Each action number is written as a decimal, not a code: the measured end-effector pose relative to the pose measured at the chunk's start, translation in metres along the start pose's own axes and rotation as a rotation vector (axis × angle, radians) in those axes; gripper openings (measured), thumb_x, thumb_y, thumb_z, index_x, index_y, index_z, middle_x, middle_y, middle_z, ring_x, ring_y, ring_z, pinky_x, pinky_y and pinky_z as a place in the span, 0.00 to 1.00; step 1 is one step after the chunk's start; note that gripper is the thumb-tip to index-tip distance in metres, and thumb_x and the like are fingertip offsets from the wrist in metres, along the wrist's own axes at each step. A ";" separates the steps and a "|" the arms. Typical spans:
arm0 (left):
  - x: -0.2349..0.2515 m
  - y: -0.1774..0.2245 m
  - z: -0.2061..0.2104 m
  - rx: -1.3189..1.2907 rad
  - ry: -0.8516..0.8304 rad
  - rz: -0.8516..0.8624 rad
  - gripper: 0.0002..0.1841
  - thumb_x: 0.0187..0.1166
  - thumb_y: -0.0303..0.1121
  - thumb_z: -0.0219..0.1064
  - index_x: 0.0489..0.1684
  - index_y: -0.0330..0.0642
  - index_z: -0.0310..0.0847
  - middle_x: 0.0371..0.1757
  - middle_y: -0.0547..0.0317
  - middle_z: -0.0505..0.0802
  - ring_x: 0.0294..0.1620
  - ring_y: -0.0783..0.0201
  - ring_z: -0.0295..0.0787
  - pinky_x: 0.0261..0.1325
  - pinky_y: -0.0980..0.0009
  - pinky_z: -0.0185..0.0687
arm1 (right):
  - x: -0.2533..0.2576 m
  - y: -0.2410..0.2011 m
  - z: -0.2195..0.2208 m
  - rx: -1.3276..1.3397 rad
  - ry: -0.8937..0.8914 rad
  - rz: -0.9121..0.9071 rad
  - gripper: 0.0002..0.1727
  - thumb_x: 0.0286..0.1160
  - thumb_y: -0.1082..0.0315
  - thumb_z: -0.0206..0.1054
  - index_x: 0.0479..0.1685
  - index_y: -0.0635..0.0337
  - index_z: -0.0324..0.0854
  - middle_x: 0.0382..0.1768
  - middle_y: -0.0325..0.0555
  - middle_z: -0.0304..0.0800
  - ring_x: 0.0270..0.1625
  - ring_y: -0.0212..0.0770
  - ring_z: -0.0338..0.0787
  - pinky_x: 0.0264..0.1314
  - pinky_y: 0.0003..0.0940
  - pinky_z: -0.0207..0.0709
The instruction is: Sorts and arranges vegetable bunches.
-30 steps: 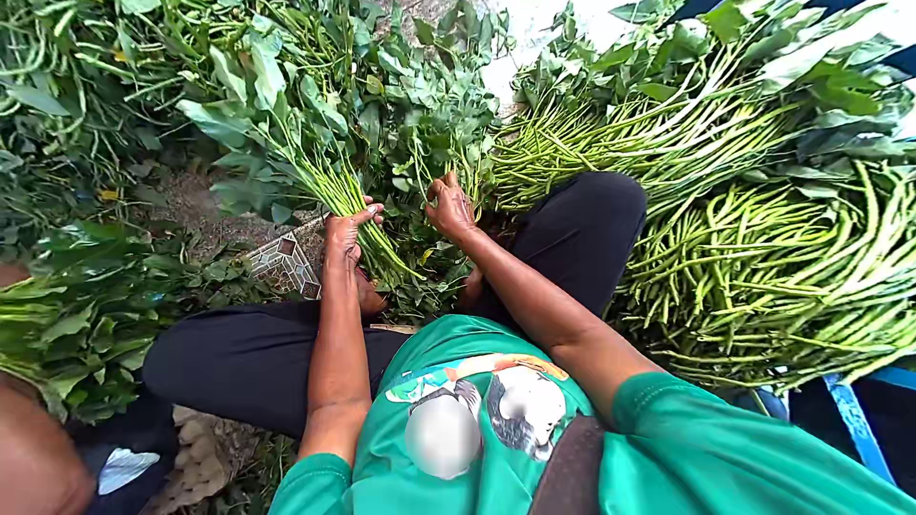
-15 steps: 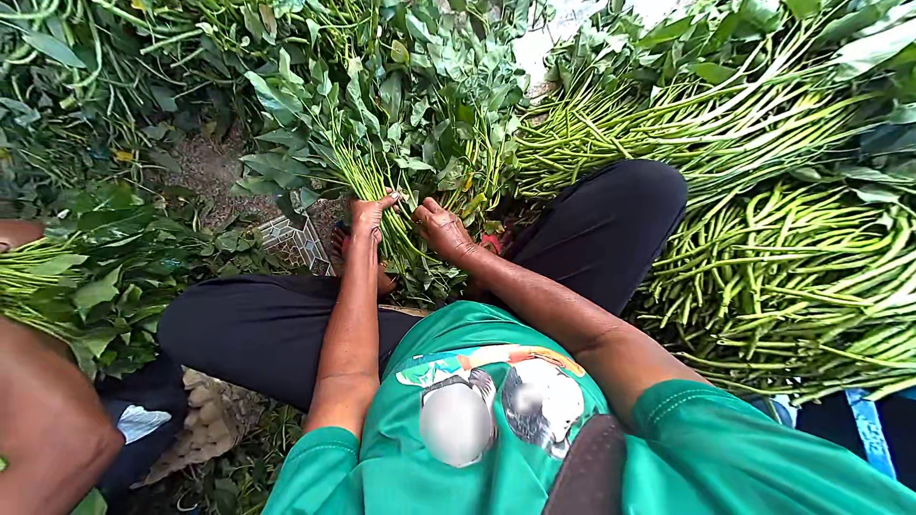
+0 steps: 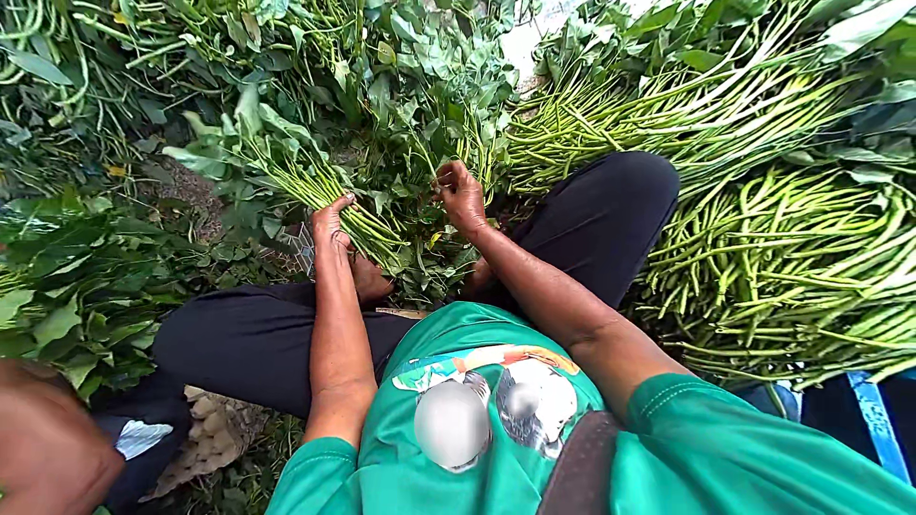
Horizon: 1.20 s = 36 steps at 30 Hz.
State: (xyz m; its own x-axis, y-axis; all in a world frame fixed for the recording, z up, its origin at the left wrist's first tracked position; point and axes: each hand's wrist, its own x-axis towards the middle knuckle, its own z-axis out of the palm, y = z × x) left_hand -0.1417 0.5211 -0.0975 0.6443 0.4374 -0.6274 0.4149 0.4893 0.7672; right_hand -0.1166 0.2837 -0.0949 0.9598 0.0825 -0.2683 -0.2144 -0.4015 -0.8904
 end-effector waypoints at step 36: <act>-0.030 -0.009 0.030 0.182 -0.164 0.051 0.19 0.70 0.20 0.75 0.59 0.32 0.79 0.46 0.49 0.93 0.46 0.60 0.92 0.53 0.63 0.90 | -0.022 -0.018 0.039 -0.257 -0.239 -0.456 0.12 0.84 0.74 0.60 0.51 0.74 0.86 0.49 0.64 0.92 0.56 0.59 0.93 0.66 0.53 0.84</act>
State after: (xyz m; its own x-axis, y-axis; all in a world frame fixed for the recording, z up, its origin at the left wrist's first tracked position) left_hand -0.1451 0.4807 -0.0818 0.7570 0.3224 -0.5683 0.4784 0.3190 0.8182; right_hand -0.1408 0.3245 -0.0867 0.8710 0.4908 0.0196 0.2911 -0.4836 -0.8254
